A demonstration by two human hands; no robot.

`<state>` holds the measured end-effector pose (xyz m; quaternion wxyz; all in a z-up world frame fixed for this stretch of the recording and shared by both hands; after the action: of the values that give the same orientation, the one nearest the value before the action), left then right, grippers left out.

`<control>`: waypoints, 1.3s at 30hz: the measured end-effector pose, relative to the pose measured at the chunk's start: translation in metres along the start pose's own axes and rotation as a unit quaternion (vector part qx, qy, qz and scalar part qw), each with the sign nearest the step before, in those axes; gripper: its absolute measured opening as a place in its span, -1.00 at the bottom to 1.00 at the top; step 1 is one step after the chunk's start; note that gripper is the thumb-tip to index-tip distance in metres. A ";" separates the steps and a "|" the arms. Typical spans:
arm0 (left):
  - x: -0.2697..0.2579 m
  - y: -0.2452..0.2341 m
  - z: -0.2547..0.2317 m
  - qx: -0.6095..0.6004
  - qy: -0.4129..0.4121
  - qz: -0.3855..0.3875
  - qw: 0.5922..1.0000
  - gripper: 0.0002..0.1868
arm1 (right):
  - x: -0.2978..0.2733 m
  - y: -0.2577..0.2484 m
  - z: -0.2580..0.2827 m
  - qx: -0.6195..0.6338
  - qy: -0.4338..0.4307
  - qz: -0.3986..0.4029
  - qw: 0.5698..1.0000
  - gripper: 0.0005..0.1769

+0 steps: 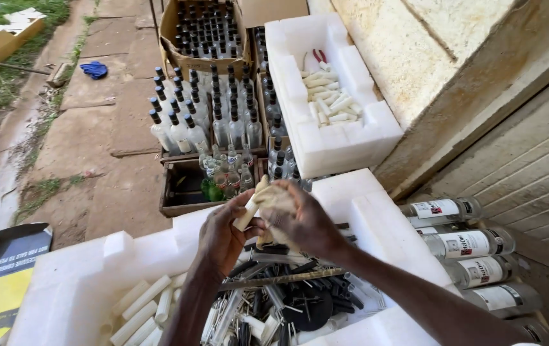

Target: Cleaning and inspecting white plastic tubes using a cloth and a thin metal tool in a storage area.

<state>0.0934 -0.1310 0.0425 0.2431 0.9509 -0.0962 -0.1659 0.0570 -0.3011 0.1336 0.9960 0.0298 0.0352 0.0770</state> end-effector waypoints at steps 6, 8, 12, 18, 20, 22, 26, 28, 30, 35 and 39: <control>0.019 -0.030 0.049 -0.105 -0.015 -0.128 0.986 -0.48 | 0.006 0.036 -0.031 -0.148 -0.138 0.028 0.979 -0.40; 0.003 -0.029 0.041 -0.117 -0.015 -0.165 0.979 -0.51 | 0.002 0.046 -0.028 -0.175 -0.157 0.025 0.972 -0.48; -0.039 0.014 -0.025 -0.162 -0.058 -0.194 0.966 -0.62 | -0.010 0.070 -0.033 -0.289 -0.263 0.002 0.920 -0.62; -0.042 0.008 -0.023 -0.215 -0.063 -0.144 0.964 -0.62 | -0.010 0.075 -0.043 -0.274 -0.265 0.030 0.924 -0.63; -0.036 0.006 -0.013 -0.198 -0.051 -0.168 0.964 -0.70 | 0.007 0.061 -0.039 -0.297 -0.278 -0.010 0.914 -0.69; -0.034 0.007 -0.002 -0.183 -0.039 -0.186 0.965 -0.74 | 0.009 0.054 -0.036 -0.324 -0.290 -0.053 0.899 -0.70; -0.030 0.011 -0.003 -0.217 -0.047 -0.163 0.961 -0.74 | -0.014 0.067 -0.033 -0.275 -0.294 -0.020 0.915 -0.75; -0.037 0.009 -0.006 -0.236 -0.060 -0.138 0.960 -0.70 | -0.026 0.076 -0.039 -0.264 -0.281 0.027 0.922 -0.65; -0.035 0.007 -0.011 -0.228 -0.044 -0.137 0.963 -0.68 | -0.014 0.070 -0.042 -0.242 -0.260 0.027 0.934 -0.69; -0.026 0.006 -0.003 -0.211 -0.053 -0.144 0.965 -0.65 | 0.008 0.053 -0.026 -0.178 -0.224 -0.035 0.957 -0.72; -0.019 0.004 0.009 -0.208 -0.065 -0.131 0.967 -0.64 | 0.003 0.047 -0.005 0.020 -0.012 -0.100 0.995 -0.63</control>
<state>0.0721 -0.1332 0.0424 0.4049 0.8709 0.0499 -0.2740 0.0523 -0.2539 0.1319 0.9982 0.0466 0.0274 -0.0243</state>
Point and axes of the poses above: each hand's wrist, its own x-axis towards the middle knuckle, its own y-axis out of the palm, z = x × y, the point moved 3 cm from there along x, towards the middle knuckle, and after that the axes turned 11 degrees about x, right-handed, at the moved point
